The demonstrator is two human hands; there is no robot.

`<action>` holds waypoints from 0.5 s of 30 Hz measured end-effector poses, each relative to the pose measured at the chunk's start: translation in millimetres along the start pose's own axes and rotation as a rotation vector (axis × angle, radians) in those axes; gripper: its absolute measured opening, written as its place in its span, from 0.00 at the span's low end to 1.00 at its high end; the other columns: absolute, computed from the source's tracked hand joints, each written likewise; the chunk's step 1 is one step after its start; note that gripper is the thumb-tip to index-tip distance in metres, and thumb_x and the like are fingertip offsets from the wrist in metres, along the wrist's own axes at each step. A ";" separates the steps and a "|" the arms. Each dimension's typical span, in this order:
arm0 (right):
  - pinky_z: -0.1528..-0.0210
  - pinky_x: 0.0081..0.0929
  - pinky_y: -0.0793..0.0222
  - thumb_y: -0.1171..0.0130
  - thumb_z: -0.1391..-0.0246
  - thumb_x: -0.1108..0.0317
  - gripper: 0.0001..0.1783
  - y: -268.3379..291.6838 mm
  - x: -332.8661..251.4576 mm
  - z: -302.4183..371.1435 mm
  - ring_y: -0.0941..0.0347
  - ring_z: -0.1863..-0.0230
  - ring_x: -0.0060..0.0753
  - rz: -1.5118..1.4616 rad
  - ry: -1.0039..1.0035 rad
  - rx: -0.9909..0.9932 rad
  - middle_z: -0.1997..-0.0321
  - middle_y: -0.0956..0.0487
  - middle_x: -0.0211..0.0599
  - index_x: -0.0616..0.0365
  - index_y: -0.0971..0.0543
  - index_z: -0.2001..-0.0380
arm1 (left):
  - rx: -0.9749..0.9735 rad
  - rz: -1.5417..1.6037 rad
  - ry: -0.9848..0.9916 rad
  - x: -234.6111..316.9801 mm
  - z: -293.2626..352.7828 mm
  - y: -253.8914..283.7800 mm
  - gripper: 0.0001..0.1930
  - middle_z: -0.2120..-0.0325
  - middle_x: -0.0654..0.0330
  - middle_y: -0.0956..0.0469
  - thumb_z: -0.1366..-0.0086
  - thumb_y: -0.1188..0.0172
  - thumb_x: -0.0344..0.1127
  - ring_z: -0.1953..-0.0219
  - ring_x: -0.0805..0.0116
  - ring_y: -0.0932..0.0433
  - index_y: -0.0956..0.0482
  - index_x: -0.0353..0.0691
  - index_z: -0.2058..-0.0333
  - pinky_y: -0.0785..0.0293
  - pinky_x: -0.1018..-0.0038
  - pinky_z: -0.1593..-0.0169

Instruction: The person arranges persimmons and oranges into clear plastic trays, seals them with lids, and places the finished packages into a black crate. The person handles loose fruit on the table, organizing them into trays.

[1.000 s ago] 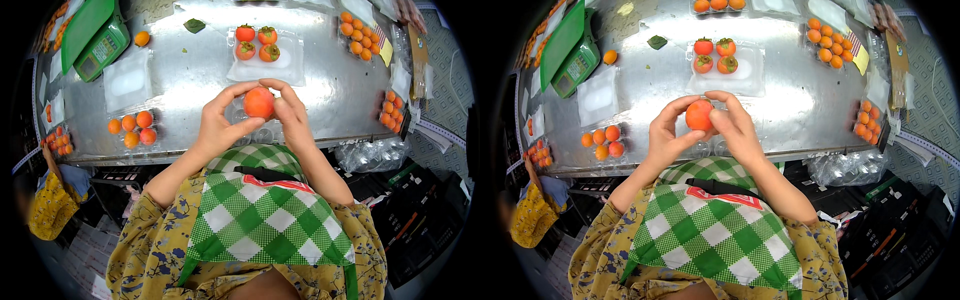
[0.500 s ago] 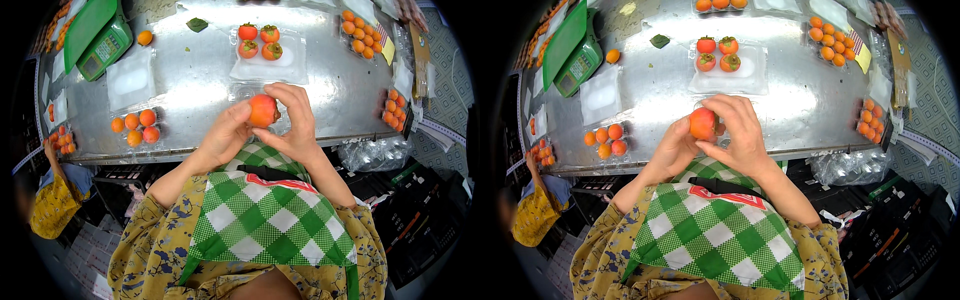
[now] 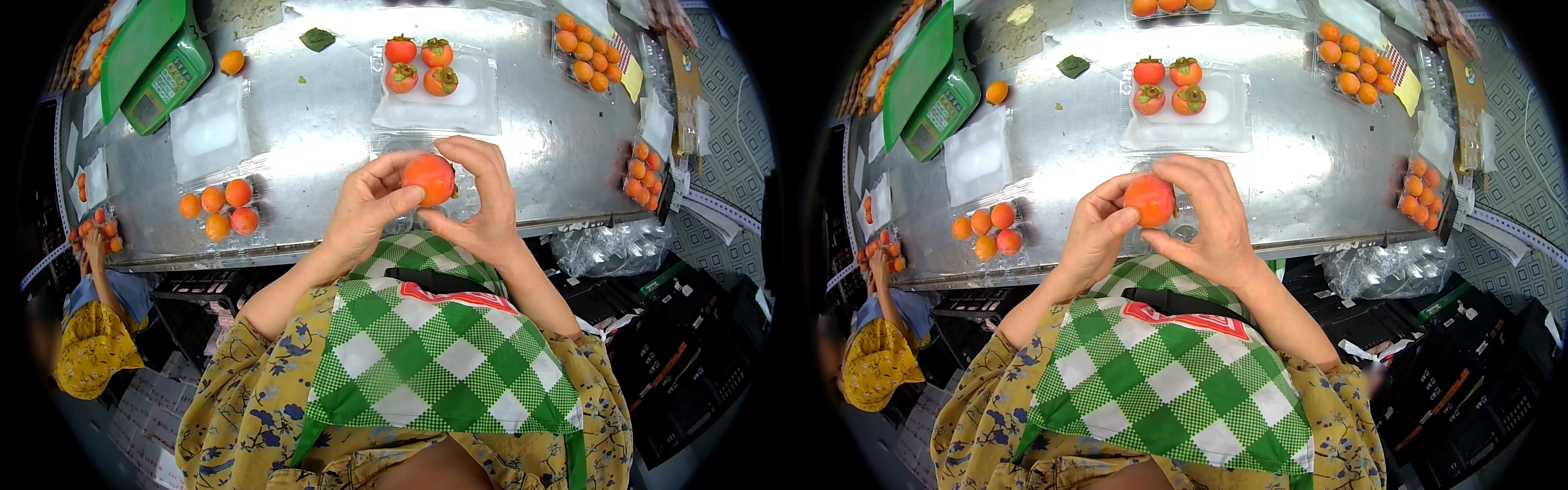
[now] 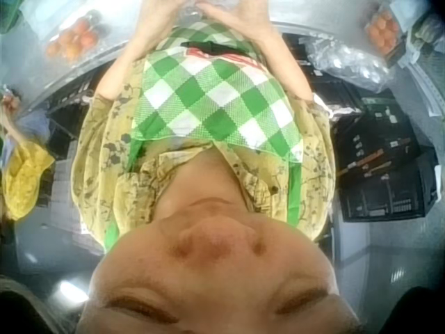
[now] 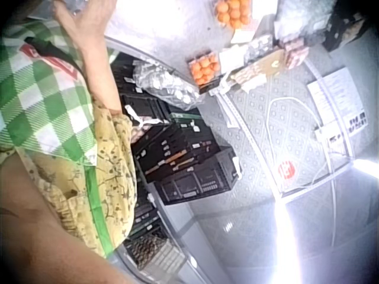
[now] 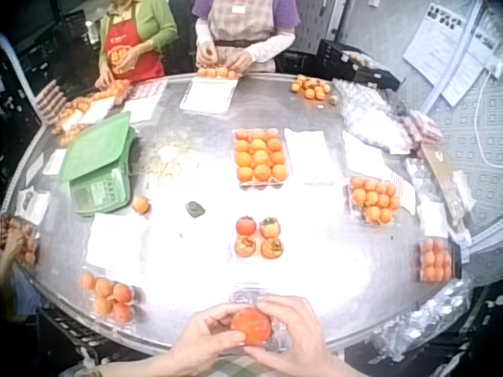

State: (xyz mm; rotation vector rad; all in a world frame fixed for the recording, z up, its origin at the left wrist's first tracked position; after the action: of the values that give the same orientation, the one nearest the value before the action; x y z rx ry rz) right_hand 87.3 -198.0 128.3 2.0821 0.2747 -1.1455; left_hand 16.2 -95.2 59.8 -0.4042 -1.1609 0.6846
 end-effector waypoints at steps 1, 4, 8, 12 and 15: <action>0.50 0.38 0.34 0.27 0.73 0.72 0.38 0.6 -0.5 -0.1 0.31 0.51 0.46 0.007 0.011 0.006 0.50 0.27 0.43 0.58 0.29 0.51 | 0.001 -0.002 0.000 -0.6 0.0 0.4 0.23 0.56 0.55 0.23 0.41 0.37 0.33 0.53 0.70 0.24 0.29 0.32 0.49 0.29 0.73 0.47; 0.51 0.38 0.33 0.27 0.73 0.72 0.36 2.0 -1.9 1.6 0.30 0.52 0.46 0.019 0.043 0.040 0.50 0.27 0.42 0.58 0.28 0.53 | -0.002 0.005 -0.005 -0.6 -0.3 -0.3 0.22 0.56 0.55 0.23 0.41 0.37 0.33 0.53 0.71 0.24 0.29 0.32 0.49 0.29 0.73 0.48; 0.52 0.37 0.33 0.27 0.73 0.72 0.35 2.8 -2.7 3.8 0.31 0.53 0.46 0.017 0.070 0.058 0.50 0.27 0.42 0.57 0.27 0.54 | 0.006 -0.040 -0.012 -2.0 -0.4 1.1 0.27 0.55 0.54 0.24 0.41 0.37 0.41 0.53 0.67 0.24 0.31 0.31 0.47 0.30 0.69 0.46; 0.52 0.38 0.33 0.27 0.72 0.71 0.35 2.0 -4.6 5.0 0.31 0.53 0.46 0.049 0.122 0.036 0.49 0.28 0.42 0.56 0.27 0.53 | 0.018 -0.020 0.013 -4.8 -0.8 2.5 0.24 0.56 0.55 0.24 0.38 0.41 0.41 0.54 0.69 0.25 0.29 0.31 0.48 0.31 0.70 0.47; 0.52 0.38 0.33 0.27 0.71 0.69 0.35 1.5 -4.4 2.2 0.31 0.52 0.45 0.005 0.037 0.029 0.49 0.28 0.42 0.58 0.26 0.53 | 0.031 -0.014 0.004 -2.9 -0.3 1.9 0.19 0.58 0.58 0.23 0.35 0.44 0.40 0.55 0.73 0.25 0.27 0.32 0.51 0.31 0.74 0.49</action>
State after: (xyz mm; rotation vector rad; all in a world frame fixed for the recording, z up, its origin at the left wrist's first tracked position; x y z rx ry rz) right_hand 84.1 -199.9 131.9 2.1295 0.2720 -1.1153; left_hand 15.3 -95.8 56.5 -0.3710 -1.1472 0.6881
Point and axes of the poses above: each hand's wrist, its own z-axis away from the middle knuckle, its own y-axis out of the back of the hand, x = y × z, the point moved 8 cm from there along -z, towards the middle knuckle
